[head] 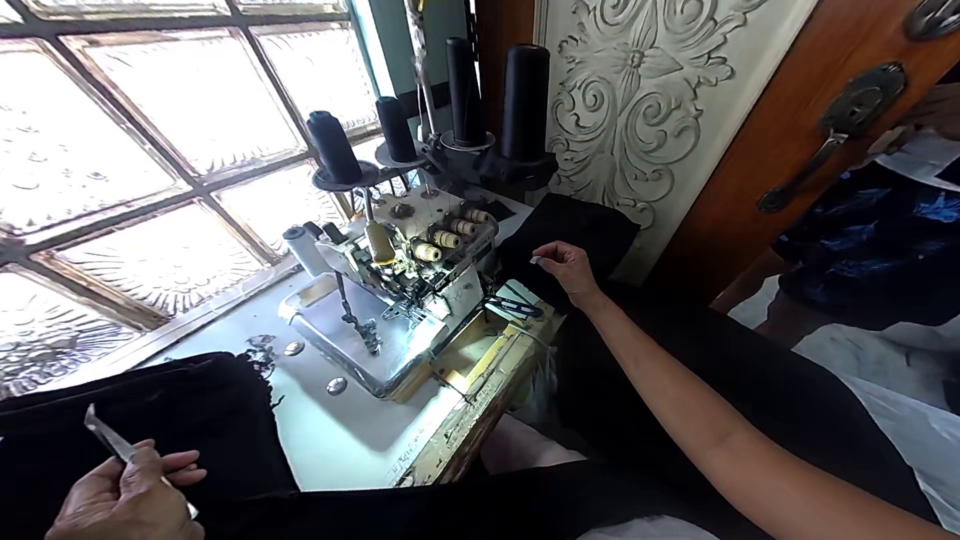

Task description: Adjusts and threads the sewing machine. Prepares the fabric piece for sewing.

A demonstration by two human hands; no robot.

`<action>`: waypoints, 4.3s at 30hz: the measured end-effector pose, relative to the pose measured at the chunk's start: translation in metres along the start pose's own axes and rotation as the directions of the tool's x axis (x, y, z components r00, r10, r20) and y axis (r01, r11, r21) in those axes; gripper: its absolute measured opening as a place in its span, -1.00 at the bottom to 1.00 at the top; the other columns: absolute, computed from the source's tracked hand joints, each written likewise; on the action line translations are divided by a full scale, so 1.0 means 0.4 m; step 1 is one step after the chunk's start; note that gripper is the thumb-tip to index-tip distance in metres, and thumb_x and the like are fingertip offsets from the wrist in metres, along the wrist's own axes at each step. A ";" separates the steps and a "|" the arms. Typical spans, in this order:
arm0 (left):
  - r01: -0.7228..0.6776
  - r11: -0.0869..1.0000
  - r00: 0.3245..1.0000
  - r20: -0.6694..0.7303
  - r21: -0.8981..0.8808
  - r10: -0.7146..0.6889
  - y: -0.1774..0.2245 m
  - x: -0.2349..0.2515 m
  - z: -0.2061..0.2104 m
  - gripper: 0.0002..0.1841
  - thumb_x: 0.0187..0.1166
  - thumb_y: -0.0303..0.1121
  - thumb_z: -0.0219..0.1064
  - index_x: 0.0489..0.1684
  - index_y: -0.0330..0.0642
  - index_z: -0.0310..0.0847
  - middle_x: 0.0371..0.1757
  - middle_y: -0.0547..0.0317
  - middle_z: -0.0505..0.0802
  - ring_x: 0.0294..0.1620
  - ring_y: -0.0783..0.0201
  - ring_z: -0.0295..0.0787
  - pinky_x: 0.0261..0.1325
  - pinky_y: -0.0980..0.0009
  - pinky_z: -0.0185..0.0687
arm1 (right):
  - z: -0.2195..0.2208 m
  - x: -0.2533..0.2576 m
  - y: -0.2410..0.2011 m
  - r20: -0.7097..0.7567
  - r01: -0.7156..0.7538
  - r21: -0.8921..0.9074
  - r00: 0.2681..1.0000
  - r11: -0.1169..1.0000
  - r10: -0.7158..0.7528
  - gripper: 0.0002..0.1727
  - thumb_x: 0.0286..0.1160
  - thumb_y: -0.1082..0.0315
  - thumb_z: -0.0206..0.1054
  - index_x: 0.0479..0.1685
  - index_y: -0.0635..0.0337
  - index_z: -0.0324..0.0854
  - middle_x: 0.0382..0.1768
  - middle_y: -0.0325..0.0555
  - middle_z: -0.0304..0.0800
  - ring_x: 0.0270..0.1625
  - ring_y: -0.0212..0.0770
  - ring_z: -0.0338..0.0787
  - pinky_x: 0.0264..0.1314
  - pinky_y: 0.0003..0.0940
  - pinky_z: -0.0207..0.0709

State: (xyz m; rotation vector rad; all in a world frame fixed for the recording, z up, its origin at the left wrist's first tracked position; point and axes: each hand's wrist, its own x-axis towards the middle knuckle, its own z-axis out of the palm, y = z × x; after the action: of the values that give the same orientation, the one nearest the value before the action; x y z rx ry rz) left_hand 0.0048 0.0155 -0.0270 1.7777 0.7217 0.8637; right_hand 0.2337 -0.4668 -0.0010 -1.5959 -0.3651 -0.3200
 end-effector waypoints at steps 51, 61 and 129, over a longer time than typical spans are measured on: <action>-0.175 0.961 0.556 0.785 -0.212 0.274 0.225 -0.237 0.151 -0.74 0.75 -0.33 0.14 0.08 -0.16 0.78 -0.51 0.62 0.69 -0.62 0.80 0.37 -0.51 0.84 0.26 | 0.292 -0.219 -0.131 0.415 0.413 0.144 0.799 0.899 -0.434 -0.89 0.49 0.39 0.45 -0.27 0.02 0.90 0.04 -0.24 0.72 0.23 -0.48 0.66 0.28 -0.60 0.60; -0.256 0.939 0.612 0.714 -0.230 0.341 0.220 -0.239 0.152 -0.76 0.72 -0.38 0.18 0.00 -0.20 0.81 -0.51 0.58 0.71 -0.60 0.82 0.41 -0.49 0.87 0.28 | 0.306 -0.222 -0.142 0.418 0.410 0.134 0.802 0.902 -0.426 -0.93 0.44 0.44 0.48 -0.28 0.11 0.87 0.09 -0.21 0.73 0.27 -0.47 0.67 0.33 -0.59 0.60; -0.502 0.581 0.857 0.459 0.641 0.233 0.402 -0.233 0.291 -0.85 0.48 -0.61 0.25 -0.43 -0.50 0.70 -0.50 -0.28 0.73 -0.37 -0.16 0.66 -0.20 -0.06 0.48 | 0.232 -0.297 0.094 0.150 0.452 -0.545 0.881 0.707 -0.448 -0.65 0.47 0.35 0.11 -0.35 0.06 0.89 -0.25 -0.19 0.95 -0.09 -0.16 0.90 0.24 -0.17 0.64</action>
State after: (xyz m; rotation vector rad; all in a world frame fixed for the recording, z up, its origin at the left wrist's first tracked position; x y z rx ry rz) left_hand 0.0606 -0.1715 0.0732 2.8343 0.4969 0.5103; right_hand 0.1405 -0.3803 -0.0902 -2.0830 -0.7225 -0.8710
